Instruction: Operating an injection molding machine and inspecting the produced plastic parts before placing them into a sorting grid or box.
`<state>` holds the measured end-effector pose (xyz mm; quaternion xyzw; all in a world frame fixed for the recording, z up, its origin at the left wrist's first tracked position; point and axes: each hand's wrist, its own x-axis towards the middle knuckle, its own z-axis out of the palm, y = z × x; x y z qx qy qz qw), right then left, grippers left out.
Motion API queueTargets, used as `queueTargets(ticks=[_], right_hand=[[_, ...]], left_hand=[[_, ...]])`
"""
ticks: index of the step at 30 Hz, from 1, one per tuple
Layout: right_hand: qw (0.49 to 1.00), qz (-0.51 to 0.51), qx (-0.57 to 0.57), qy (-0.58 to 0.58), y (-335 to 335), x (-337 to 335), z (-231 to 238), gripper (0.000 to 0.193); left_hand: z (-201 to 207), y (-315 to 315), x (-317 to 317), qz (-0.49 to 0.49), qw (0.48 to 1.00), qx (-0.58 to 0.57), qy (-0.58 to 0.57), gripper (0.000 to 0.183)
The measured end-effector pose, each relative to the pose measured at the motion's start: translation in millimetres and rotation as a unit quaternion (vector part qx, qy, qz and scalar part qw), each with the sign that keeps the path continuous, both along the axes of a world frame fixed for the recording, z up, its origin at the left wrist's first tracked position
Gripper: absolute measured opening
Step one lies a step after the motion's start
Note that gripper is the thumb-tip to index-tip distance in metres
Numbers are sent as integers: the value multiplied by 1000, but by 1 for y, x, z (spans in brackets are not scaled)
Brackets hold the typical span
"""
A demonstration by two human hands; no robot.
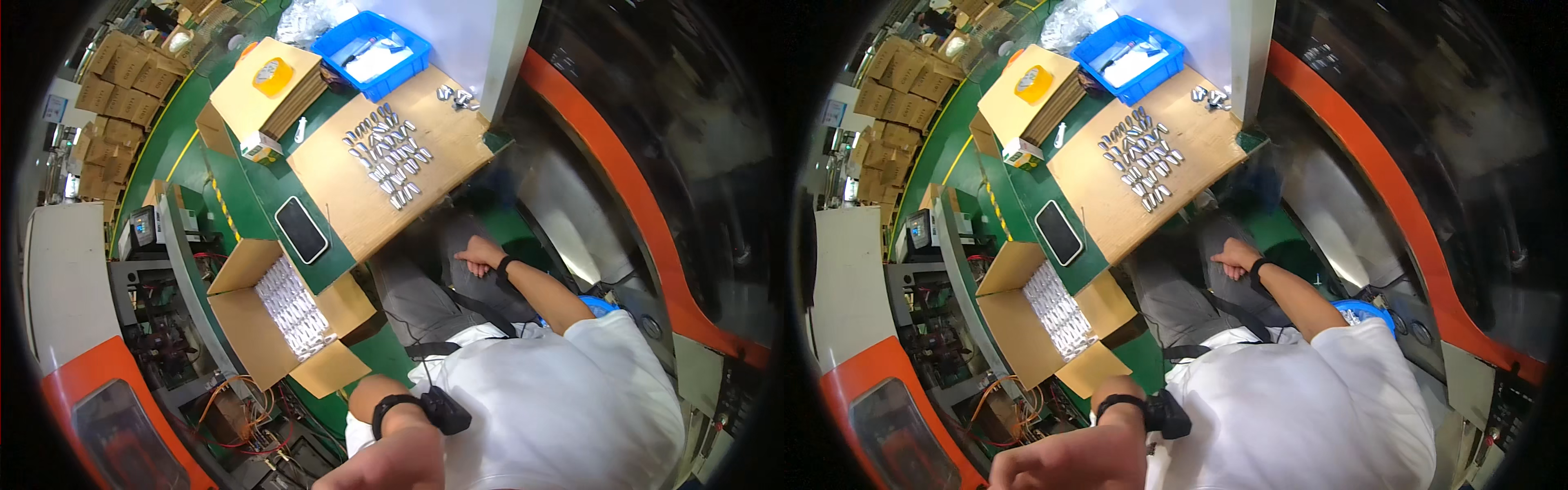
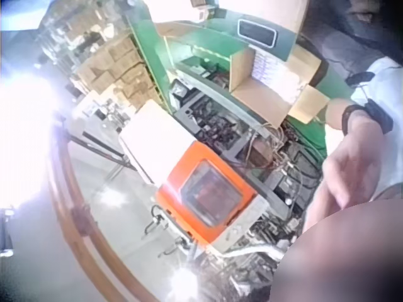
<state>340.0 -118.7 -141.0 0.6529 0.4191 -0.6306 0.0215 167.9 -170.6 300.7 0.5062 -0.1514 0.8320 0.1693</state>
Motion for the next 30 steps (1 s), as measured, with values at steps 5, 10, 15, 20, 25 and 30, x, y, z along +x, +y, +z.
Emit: queueTargets(ticks=[5,10,15,20,25,30], right_hand=[[1000,-5,2,-12,2,-1,5,58],[1000,-6,18,-4,-3,0,0,58],[999,5,30,-27,-2,-2,6,58],[998,-9,52,-28,-4,-5,12,55],[998,11,17,-53,2,-11,10,56],[998,-8,36,-47,1,-10,12,54]], left_hand=[[-1,11,11,-67,987,128,-69,43],[2,4,0,4,999,43,-28,44],[-70,28,-31,159,987,1,33,33],[-177,163,-120,309,819,-417,245,31],[-252,316,-206,446,549,-582,400,84],[-290,400,-228,458,491,-627,395,122]])
